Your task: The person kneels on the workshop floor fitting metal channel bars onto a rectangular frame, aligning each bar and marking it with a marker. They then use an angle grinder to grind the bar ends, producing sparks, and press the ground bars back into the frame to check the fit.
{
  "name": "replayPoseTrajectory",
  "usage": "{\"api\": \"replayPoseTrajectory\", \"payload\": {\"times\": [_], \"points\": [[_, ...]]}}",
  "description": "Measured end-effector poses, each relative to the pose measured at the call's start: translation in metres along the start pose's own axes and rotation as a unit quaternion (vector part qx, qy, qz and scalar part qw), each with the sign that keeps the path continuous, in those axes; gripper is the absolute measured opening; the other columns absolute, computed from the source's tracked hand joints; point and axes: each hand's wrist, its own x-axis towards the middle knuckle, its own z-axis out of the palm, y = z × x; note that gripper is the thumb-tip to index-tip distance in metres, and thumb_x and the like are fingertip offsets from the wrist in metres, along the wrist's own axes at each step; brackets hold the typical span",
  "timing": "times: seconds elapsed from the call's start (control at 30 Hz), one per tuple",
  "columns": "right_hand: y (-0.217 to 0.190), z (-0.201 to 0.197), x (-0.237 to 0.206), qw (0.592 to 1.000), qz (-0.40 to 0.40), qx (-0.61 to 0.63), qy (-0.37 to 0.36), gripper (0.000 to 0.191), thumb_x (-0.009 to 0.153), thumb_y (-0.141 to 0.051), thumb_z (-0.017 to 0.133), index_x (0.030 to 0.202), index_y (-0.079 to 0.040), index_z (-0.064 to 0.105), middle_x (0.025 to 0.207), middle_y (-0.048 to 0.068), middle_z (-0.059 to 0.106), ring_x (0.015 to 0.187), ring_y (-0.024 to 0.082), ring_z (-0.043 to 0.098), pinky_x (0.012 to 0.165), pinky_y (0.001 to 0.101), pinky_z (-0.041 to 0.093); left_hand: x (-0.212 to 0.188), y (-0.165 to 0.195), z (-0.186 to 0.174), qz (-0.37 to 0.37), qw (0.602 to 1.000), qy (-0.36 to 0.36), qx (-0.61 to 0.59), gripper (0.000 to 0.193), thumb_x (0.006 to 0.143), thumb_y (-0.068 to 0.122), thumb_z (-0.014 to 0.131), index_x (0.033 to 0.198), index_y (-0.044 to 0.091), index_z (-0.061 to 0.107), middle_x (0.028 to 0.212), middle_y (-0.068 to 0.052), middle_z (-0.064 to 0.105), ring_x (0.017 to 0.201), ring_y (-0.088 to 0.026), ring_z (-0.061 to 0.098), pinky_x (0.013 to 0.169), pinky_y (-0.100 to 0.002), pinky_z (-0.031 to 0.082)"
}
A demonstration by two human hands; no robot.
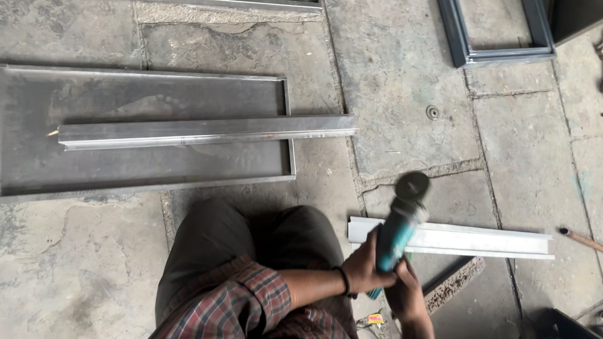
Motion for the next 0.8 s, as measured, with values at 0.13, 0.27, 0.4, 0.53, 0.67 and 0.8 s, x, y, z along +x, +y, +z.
{"api": "replayPoseTrajectory", "payload": {"times": [0.13, 0.27, 0.4, 0.53, 0.67, 0.8], "points": [[0.005, 0.046, 0.046, 0.999, -0.011, -0.005, 0.033, 0.061, 0.085, -0.022, 0.069, 0.137, 0.003, 0.049, 0.119, 0.019, 0.069, 0.110, 0.032, 0.067, 0.096, 0.0444, 0.055, 0.005, -0.013, -0.039, 0.087, 0.985, -0.103, 0.104, 0.134, 0.076, 0.042, 0.086, 0.165, -0.005, -0.002, 0.152, -0.041, 0.039, 0.138, -0.051, 0.046, 0.114, -0.049, 0.044], [0.010, 0.066, 0.091, 0.998, -0.001, -0.048, 0.038, 0.059, 0.079, -0.012, 0.072, 0.132, 0.008, 0.054, 0.103, 0.022, 0.071, 0.090, 0.036, 0.074, 0.077, 0.0483, 0.062, 0.040, -0.049, -0.129, -0.014, 0.947, -0.266, 0.182, 0.121, 0.070, 0.048, 0.082, 0.169, 0.011, 0.023, 0.138, -0.025, 0.054, 0.130, -0.045, 0.051, 0.111, -0.051, 0.041], [0.009, 0.072, 0.141, 0.976, 0.031, -0.202, 0.077, 0.062, 0.073, 0.000, 0.076, 0.128, 0.006, 0.049, 0.100, 0.021, 0.069, 0.084, 0.033, 0.076, 0.074, 0.0468, 0.065, 0.091, -0.083, -0.257, 0.086, 0.943, 0.150, 0.286, 0.049, 0.081, 0.006, 0.071, 0.129, 0.004, 0.065, 0.134, -0.020, 0.059, 0.128, -0.042, 0.055, 0.110, -0.052, 0.046], [0.004, 0.088, 0.194, 0.950, 0.069, -0.295, 0.073, 0.071, 0.070, 0.000, 0.077, 0.133, -0.001, 0.047, 0.098, 0.019, 0.070, 0.081, 0.028, 0.074, 0.073, 0.0429, 0.064, 0.136, -0.106, -0.346, -0.083, 0.809, 0.133, 0.566, 0.105, 0.075, 0.047, 0.080, 0.160, 0.027, 0.021, 0.157, -0.030, 0.031, 0.143, -0.047, 0.032, 0.114, -0.072, 0.016], [-0.003, 0.100, 0.242, 0.923, 0.031, -0.383, 0.036, 0.075, 0.068, -0.005, 0.078, 0.136, -0.002, 0.047, 0.100, 0.018, 0.068, 0.083, 0.026, 0.071, 0.073, 0.0406, 0.062, 0.168, -0.128, -0.364, -0.116, 0.796, 0.066, 0.591, 0.100, 0.079, 0.065, 0.071, 0.160, 0.034, 0.020, 0.153, -0.026, 0.038, 0.140, -0.045, 0.036, 0.112, -0.075, 0.019], [-0.007, 0.097, 0.275, 0.855, -0.013, -0.518, 0.035, 0.072, 0.070, -0.016, 0.085, 0.132, -0.003, 0.050, 0.103, 0.015, 0.071, 0.088, 0.024, 0.071, 0.077, 0.0396, 0.060, 0.174, -0.148, -0.373, -0.040, 0.769, 0.079, 0.633, 0.090, 0.084, 0.074, 0.063, 0.161, 0.038, 0.031, 0.143, -0.018, 0.052, 0.130, -0.039, 0.046, 0.107, -0.070, 0.032]]}}
